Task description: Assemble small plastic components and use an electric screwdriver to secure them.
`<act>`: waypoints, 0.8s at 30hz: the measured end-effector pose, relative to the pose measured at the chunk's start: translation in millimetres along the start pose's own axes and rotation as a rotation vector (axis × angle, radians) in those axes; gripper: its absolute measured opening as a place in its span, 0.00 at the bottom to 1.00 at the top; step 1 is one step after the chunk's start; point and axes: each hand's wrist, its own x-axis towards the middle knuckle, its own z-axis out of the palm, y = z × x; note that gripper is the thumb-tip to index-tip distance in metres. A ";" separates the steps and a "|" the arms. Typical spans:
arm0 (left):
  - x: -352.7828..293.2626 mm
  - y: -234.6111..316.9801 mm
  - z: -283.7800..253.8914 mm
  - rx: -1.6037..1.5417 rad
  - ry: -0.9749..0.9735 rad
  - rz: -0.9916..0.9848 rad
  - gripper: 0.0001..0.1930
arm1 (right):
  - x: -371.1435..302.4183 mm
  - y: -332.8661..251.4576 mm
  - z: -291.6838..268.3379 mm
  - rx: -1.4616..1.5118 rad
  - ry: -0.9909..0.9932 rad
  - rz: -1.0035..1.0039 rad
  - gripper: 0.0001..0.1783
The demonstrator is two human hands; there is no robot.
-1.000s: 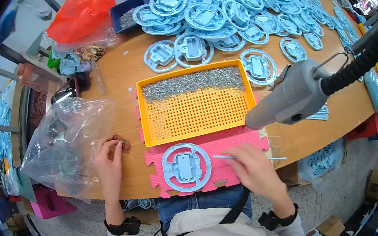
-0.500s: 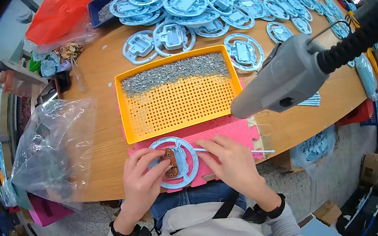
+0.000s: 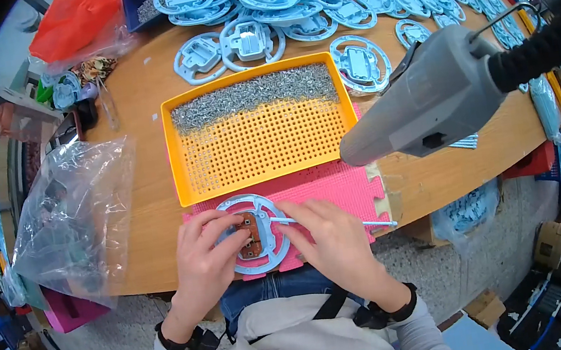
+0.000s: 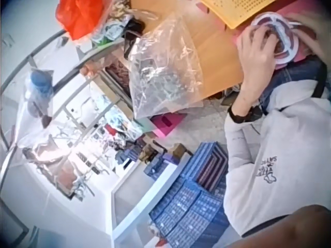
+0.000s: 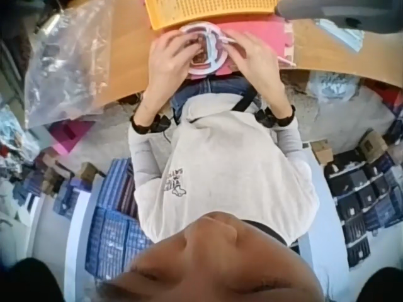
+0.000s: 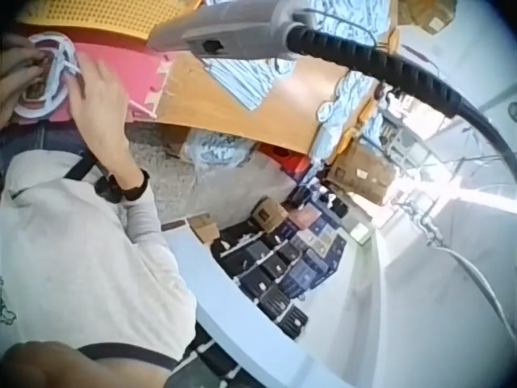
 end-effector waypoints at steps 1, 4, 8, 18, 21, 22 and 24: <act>0.1 0.3 -0.3 0.012 -0.005 -0.001 0.14 | -0.5 0.8 1.9 -0.001 -0.003 0.002 0.16; 0.4 0.8 -0.6 0.000 -0.013 -0.016 0.13 | -1.0 1.2 6.2 0.057 0.023 0.002 0.17; 0.5 1.8 0.0 -0.026 -0.026 -0.037 0.13 | -1.5 -2.2 5.9 0.105 -0.019 0.077 0.19; 1.8 -5.4 0.3 -0.001 -0.020 0.027 0.14 | -2.8 -2.8 7.7 0.124 -0.050 0.163 0.19; -0.2 -3.4 2.0 -0.003 -0.010 0.019 0.14 | -1.5 -2.9 8.9 0.130 -0.018 0.121 0.19; -0.7 -2.8 2.5 -0.002 0.004 0.012 0.14 | -1.6 -2.3 9.6 0.131 -0.021 0.120 0.19; -1.0 -4.5 2.8 -0.017 0.005 0.012 0.14 | -2.3 -0.3 10.7 0.132 -0.020 0.096 0.22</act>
